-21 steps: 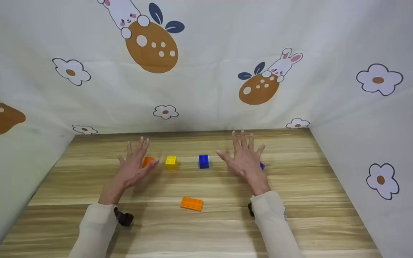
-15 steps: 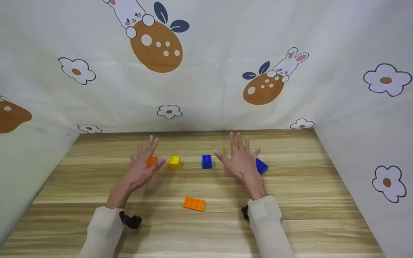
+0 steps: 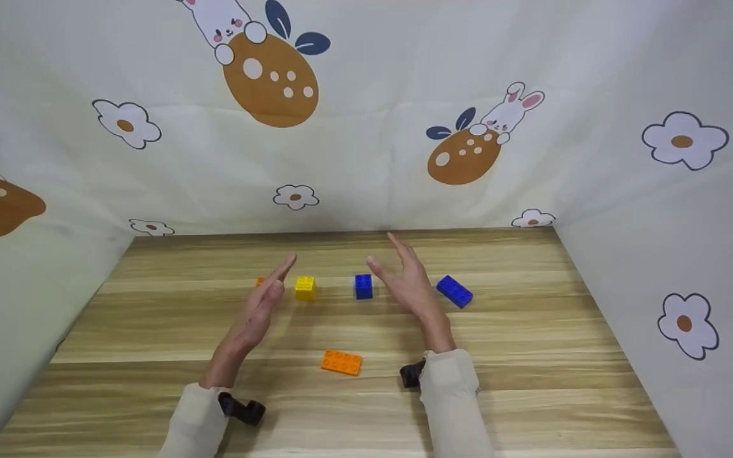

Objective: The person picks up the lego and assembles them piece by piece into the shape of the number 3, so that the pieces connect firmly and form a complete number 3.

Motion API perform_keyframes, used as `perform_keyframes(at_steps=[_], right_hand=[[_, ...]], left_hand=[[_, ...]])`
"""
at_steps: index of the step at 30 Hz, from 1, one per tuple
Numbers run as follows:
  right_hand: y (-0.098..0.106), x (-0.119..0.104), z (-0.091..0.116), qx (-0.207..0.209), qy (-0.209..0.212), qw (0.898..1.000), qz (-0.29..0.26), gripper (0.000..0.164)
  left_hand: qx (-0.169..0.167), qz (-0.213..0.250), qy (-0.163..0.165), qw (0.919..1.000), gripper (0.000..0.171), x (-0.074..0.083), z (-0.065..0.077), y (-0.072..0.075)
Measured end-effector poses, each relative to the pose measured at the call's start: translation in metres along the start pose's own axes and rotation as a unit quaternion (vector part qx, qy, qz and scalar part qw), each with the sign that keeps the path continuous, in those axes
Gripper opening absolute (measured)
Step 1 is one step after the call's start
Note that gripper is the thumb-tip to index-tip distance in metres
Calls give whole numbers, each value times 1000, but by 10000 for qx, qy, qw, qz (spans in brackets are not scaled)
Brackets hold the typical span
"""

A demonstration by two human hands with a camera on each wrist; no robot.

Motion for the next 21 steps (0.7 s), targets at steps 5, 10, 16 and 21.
perform_keyframes(at_steps=[5, 10, 16, 21], right_hand=[[-9, 13, -2, 15, -157, 9981, -593, 59], [-18, 17, -6, 18, -302, 9941, -1038, 51], [-30, 31, -11, -132, -650, 9875, -1428, 51], [-41, 44, -10, -511, -1023, 9810, -1565, 61]], left_hand=[[-323, 124, 361, 9987, 54, -13, 8, -15], [-787, 260, 789, 9934, 57, -22, 15, -28], [-1240, 208, 892, 9880, 53, -28, 14, -40], [-1626, -31, 1279, 9784, 54, -40, 16, -53]])
Point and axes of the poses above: each hand's wrist, its own z-axis away from the middle knuckle, its own y-axis out of the back of the hand, x = y × z, the point moved 7 cm from there along -z, towards the middle knuckle, and after that the axes turned 3 degrees about x, right-handed, at the moved point
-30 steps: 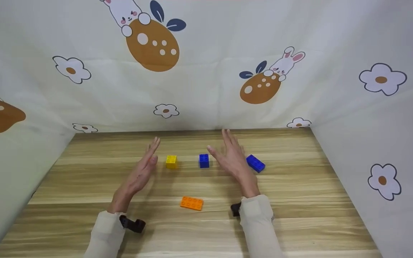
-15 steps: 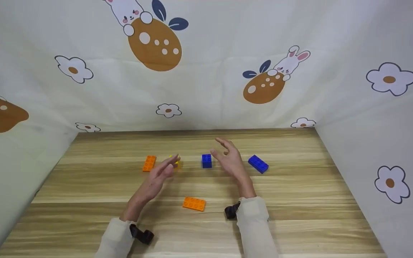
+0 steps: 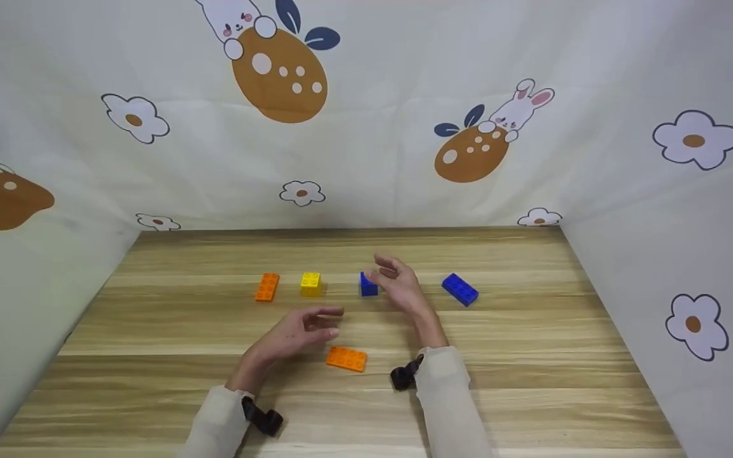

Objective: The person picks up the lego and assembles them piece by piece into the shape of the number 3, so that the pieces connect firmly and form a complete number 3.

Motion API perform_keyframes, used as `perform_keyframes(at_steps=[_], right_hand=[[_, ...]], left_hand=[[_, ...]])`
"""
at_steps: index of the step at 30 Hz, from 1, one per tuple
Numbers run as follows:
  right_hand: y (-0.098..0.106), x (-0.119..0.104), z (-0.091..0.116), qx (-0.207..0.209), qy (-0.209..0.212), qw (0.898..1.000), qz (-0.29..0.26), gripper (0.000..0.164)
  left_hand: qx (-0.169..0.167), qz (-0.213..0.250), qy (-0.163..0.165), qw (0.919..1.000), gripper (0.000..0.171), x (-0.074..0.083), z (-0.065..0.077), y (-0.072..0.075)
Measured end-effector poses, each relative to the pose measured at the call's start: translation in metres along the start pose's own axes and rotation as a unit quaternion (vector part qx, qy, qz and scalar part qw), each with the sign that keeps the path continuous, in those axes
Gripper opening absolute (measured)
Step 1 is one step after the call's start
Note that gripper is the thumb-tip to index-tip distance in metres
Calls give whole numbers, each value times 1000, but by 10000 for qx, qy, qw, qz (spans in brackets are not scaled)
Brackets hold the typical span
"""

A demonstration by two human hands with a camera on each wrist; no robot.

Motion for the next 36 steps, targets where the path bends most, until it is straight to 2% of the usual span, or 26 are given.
perform_keyframes(at_steps=[4, 8, 13, 17, 21, 28, 32, 36], right_hand=[[3, 7, 1, -110, -209, 9997, -61, 70], [5, 16, 1, -200, -466, 9981, -350, 70], [5, 24, 3, -304, -726, 9942, -729, 66], [2, 23, 2, -466, -647, 9948, -633, 67], [-2, 19, -1, -495, -519, 9966, -406, 66], [-5, 13, -5, -372, -530, 9979, -17, 65], [-4, 12, -4, -315, -569, 9978, 104, 68], [-4, 10, -3, -204, -504, 9982, 255, 63]], left_hand=[[-251, -212, 216, 9992, 62, -4, -3, -8], [-470, -413, 257, 9977, 63, -6, -2, -11], [-705, -774, 152, 9944, 65, -8, 3, -14], [-871, -1024, -82, 9909, 68, -5, 5, -18], [-856, -1104, -136, 9901, 64, -4, 5, -17], [-838, -1234, -208, 9886, 53, -4, 2, -17], [-803, -1132, -58, 9903, 42, -6, 1, -18], [-730, -1067, 119, 9915, 33, -6, 0, -17]])
Point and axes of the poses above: each hand's wrist, its own z-axis away from the middle knuckle, its own y-axis out of the back of the hand, x = y × z, the point moved 7 cm from there along -z, towards the middle knuckle, and after that the axes turned 3 degrees about x, right-handed, at the moved point
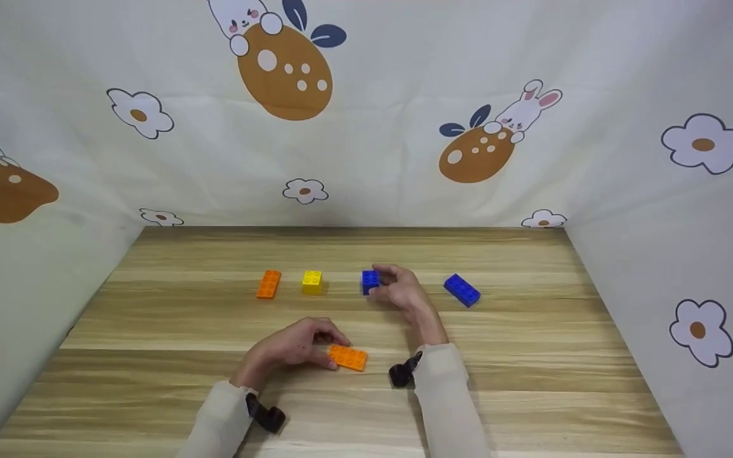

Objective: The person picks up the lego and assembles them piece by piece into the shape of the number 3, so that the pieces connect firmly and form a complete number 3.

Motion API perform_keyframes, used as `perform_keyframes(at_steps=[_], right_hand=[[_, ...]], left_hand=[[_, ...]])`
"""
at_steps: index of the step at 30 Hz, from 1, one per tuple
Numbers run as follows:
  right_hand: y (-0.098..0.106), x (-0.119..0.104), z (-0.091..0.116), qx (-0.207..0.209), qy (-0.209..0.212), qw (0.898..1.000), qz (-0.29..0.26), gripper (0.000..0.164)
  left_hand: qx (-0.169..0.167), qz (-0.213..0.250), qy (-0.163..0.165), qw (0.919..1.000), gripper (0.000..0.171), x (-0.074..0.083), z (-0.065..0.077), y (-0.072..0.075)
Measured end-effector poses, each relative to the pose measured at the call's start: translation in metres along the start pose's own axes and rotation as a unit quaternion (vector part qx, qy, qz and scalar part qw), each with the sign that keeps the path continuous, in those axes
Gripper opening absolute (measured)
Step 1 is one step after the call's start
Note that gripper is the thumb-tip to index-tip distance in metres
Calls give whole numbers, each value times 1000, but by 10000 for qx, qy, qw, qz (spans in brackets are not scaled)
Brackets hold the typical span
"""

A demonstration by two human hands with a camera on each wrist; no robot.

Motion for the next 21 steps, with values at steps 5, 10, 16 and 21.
perform_keyframes(at_steps=[5, 10, 16, 21], right_hand=[[1, 0, 0, 244, -26, 9996, 127, 54], [2, -1, 3, 348, -170, 9992, 139, 52], [4, -17, 14, 281, -115, 9995, 104, 52], [6, -37, 27, 138, 39, 9994, 309, 51]], left_hand=[[113, -63, 37, 9999, 31, 1, 1, 2], [272, 93, 80, 9996, 32, 0, 2, 5], [342, 76, 80, 9994, 30, 1, 0, 6], [383, 97, 287, 9988, 31, -1, 0, 7]])
Point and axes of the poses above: each hand's wrist, its own z-axis away from the middle knuckle, its own y-axis out of the back of the hand, x = y × z, the point moved 7 cm from there along -z, towards the middle knuckle, and after that the axes turned 3 degrees about x, right-handed, at the moved point
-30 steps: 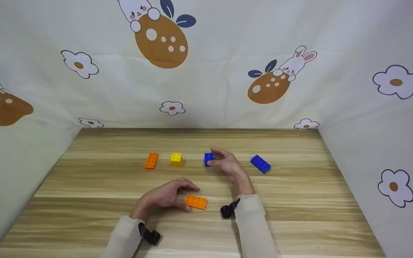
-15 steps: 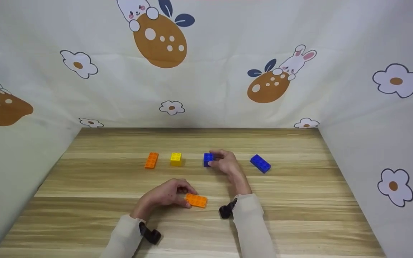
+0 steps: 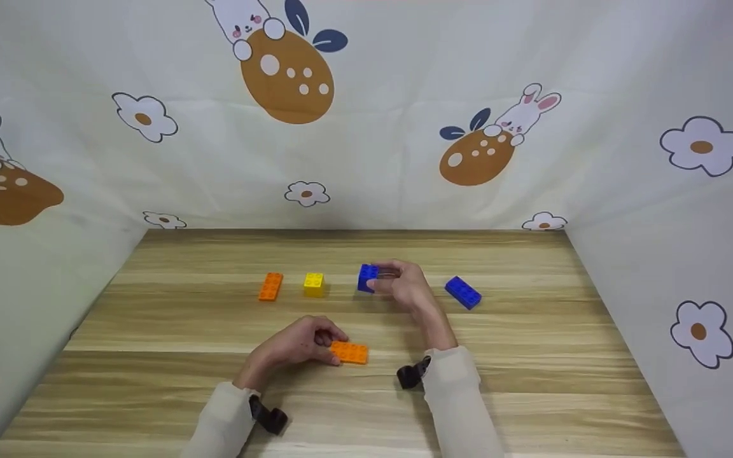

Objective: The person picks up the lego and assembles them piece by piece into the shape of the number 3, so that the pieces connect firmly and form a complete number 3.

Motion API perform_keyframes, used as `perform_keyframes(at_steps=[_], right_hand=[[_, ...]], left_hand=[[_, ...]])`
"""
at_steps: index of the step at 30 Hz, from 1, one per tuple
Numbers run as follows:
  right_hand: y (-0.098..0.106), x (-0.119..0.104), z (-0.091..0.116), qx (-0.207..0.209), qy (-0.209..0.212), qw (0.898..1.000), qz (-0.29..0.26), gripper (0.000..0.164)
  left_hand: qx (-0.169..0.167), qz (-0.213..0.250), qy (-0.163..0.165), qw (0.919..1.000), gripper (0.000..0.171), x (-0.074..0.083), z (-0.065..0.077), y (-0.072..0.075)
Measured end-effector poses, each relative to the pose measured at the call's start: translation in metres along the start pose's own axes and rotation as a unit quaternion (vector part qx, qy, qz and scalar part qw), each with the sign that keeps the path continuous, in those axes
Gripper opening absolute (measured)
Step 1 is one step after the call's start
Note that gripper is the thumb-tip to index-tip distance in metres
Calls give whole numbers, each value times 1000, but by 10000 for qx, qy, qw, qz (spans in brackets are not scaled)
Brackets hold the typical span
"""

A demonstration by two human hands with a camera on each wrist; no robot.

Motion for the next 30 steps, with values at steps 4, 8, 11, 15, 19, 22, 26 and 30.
perform_keyframes(at_steps=[4, 8, 11, 15, 19, 22, 26, 30], right_hand=[[5, -11, 11, -26, 72, 9990, 449, 52], [9, -18, 22, -169, 311, 9962, 791, 53], [9, -22, 31, -299, 513, 9942, 893, 52], [5, -23, 43, -456, 781, 9905, 1039, 50], [-2, -20, 52, -567, 1085, 9851, 1205, 47], [-9, -17, 56, -712, 1288, 9808, 1282, 45], [-17, -13, 59, -923, 1422, 9749, 1443, 44], [-22, -8, 62, -994, 1404, 9722, 1586, 43]], left_hand=[[37, 81, 155, 9998, 30, -3, 1, 0], [73, 48, 74, 9999, 29, -2, 1, 1], [76, 23, 38, 10000, 30, -1, 0, 1], [76, 28, -11, 10000, 30, -1, 0, 1], [104, -40, -171, 9998, 30, 2, 0, 1], [155, -66, -233, 9996, 30, 3, -1, 1], [176, -85, -168, 9997, 30, 2, 0, 2], [135, -56, -49, 9999, 29, 1, 0, 0]])
Point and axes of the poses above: each hand's wrist, its own z-axis away from the middle knuckle, its own y-axis out of the back of the hand, x = y × z, the point moved 7 cm from there along -z, towards the middle knuckle, and after that the axes turned 3 degrees about x, right-handed, at the moved point
